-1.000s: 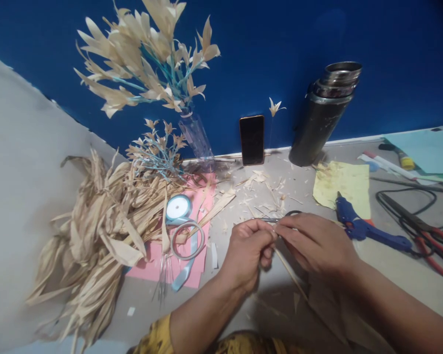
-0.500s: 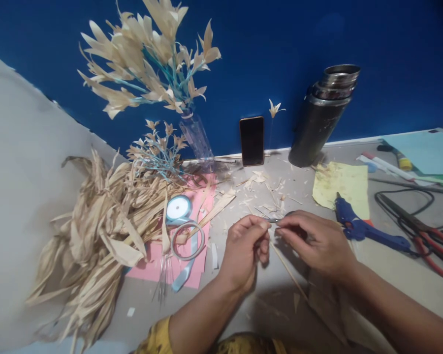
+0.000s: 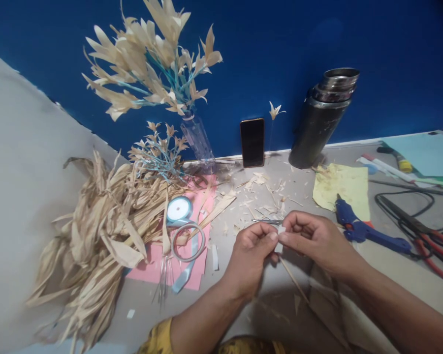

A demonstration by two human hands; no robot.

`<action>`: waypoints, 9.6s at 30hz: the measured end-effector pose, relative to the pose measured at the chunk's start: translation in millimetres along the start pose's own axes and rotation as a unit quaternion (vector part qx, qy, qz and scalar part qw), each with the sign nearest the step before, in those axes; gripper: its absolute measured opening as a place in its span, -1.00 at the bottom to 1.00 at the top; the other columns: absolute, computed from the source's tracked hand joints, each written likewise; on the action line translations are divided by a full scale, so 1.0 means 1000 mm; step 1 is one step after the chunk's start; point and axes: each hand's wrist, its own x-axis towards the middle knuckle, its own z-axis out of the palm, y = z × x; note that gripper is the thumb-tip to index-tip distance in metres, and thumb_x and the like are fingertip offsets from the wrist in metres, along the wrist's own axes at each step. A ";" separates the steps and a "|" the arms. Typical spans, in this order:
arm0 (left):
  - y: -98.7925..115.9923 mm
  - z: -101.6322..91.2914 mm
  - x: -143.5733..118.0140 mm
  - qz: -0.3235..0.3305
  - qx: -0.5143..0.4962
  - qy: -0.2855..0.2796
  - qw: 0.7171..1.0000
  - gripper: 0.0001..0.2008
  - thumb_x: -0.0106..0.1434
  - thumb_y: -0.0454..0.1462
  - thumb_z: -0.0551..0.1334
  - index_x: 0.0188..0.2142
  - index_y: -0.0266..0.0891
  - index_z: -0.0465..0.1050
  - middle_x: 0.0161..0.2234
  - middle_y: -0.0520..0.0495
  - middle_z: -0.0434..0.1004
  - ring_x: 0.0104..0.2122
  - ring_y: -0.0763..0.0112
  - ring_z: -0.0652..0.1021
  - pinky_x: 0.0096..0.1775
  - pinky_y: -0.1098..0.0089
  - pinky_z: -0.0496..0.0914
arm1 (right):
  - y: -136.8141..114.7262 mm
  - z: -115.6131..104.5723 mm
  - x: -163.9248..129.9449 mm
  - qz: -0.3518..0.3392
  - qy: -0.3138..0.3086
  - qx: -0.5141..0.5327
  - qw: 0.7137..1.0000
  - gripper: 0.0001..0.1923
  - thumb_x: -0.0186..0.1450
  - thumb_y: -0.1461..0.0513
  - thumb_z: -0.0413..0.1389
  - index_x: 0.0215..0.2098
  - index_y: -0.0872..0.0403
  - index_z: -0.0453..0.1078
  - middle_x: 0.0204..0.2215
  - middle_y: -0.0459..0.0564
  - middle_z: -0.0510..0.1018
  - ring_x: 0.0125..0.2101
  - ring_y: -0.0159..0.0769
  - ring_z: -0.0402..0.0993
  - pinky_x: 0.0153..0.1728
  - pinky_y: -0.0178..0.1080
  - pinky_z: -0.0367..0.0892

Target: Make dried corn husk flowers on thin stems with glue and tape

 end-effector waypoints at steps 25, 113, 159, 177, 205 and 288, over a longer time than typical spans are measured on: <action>0.018 -0.004 -0.010 0.171 0.364 -0.003 0.916 -0.88 0.20 -0.33 0.17 -0.48 -0.20 0.37 -0.48 0.03 0.41 -0.41 0.39 0.40 -0.32 0.39 0.25 | -0.002 -0.012 -0.001 0.095 -0.153 0.051 0.982 -0.75 0.21 0.09 0.32 -0.42 0.11 0.52 -0.50 -0.05 0.61 -0.59 -0.48 0.31 -0.54 -0.38 0.20; 0.009 -0.005 -0.004 0.062 0.167 0.091 0.980 -0.89 0.04 -0.24 0.40 -0.50 -0.25 0.58 -0.63 0.06 0.41 -0.63 0.55 0.29 -0.52 0.45 0.20 | 0.018 0.007 -0.011 -0.419 0.137 -0.485 0.755 -0.76 0.46 0.32 0.05 -0.24 0.05 0.57 -0.31 0.03 0.73 -0.34 -0.24 0.64 -0.32 -0.22 0.41; 0.010 -0.006 -0.002 0.015 0.132 0.107 0.985 -0.90 -0.04 -0.26 0.29 -0.53 -0.26 0.46 -0.70 0.13 0.33 -0.74 0.61 0.23 -0.68 0.53 0.13 | 0.022 0.009 -0.013 -0.435 0.070 -0.455 0.774 -0.69 0.43 0.37 -0.03 -0.08 0.16 0.56 -0.21 0.12 0.73 -0.22 -0.16 0.68 -0.21 -0.17 0.57; 0.012 -0.004 -0.006 0.037 0.158 0.088 0.983 -0.90 0.04 -0.27 0.31 -0.52 -0.24 0.44 -0.70 0.14 0.29 -0.70 0.60 0.21 -0.61 0.50 0.09 | 0.006 0.006 -0.010 -0.310 0.110 -0.305 0.894 -0.82 0.36 0.32 0.11 -0.31 0.05 0.56 -0.48 -0.07 0.69 -0.51 -0.32 0.63 -0.49 -0.35 0.44; 0.004 -0.001 -0.008 0.013 0.160 0.075 0.984 -0.85 0.05 -0.21 0.34 -0.50 -0.26 0.47 -0.68 0.10 0.36 -0.72 0.56 0.31 -0.65 0.50 0.24 | 0.012 0.006 -0.009 -0.234 0.046 -0.336 0.911 -0.78 0.37 0.28 0.01 -0.40 0.04 0.43 -0.52 -0.11 0.55 -0.51 -0.35 0.47 -0.46 -0.32 0.25; 0.005 -0.020 -0.011 0.096 0.042 -0.002 0.995 -0.79 0.14 -0.28 0.39 -0.53 -0.29 0.43 -0.27 -0.01 0.38 -0.55 0.59 0.43 -0.53 0.48 0.28 | 0.004 -0.011 0.008 0.014 0.108 -0.114 0.987 -0.71 0.28 0.03 0.06 -0.48 0.02 0.39 -0.70 -0.18 0.34 -0.63 -0.36 0.24 -0.56 -0.29 0.14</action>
